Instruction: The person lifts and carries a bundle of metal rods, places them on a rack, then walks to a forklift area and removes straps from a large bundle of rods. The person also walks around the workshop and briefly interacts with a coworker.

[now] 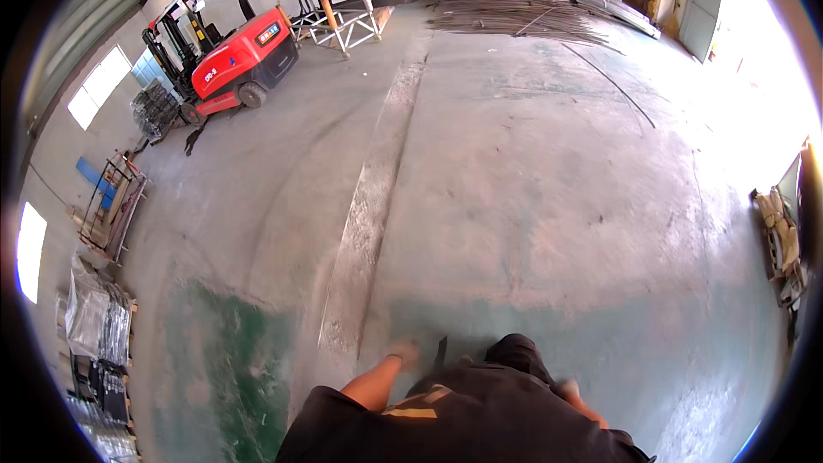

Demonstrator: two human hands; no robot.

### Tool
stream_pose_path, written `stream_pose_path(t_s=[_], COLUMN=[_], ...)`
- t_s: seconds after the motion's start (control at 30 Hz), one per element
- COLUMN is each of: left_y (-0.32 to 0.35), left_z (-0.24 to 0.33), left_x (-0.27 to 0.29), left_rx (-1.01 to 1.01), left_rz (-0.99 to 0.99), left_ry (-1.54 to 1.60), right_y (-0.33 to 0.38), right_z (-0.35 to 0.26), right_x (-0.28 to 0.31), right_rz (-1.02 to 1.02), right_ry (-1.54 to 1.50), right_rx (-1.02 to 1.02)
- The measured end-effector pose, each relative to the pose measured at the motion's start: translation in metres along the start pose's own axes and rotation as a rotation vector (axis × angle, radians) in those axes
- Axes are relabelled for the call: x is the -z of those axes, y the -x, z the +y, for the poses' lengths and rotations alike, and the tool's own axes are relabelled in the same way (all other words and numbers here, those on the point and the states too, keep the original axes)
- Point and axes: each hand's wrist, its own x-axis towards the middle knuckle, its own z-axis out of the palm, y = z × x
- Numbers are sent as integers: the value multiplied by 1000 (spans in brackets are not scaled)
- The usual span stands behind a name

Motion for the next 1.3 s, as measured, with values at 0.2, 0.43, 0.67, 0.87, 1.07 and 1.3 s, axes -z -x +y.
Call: stream_pose_path(t_s=[0.2, 0.43, 0.67, 0.87, 1.07, 1.3], left_y=[-138, -283, -449, -656, -831, -988], left_z=[120, 145, 228, 254, 263, 337], left_x=[193, 245, 402, 550, 729, 916], left_rx=[77, 118, 277, 226, 120, 219], left_rz=[271, 84, 199, 190, 164, 335], left_ry=[380, 46, 621, 569, 211, 404], right_y=[-77, -419, -537, -671, -781, -863], right_z=[41, 91, -19, -33, 65, 77], right_x=[38, 353, 930, 1038, 881, 953], right_rz=[-327, 37, 746, 816, -68, -344], right_ry=[-143, 71, -865, -854, 41, -121], right_rx=[-101, 1, 200, 304, -1, -108])
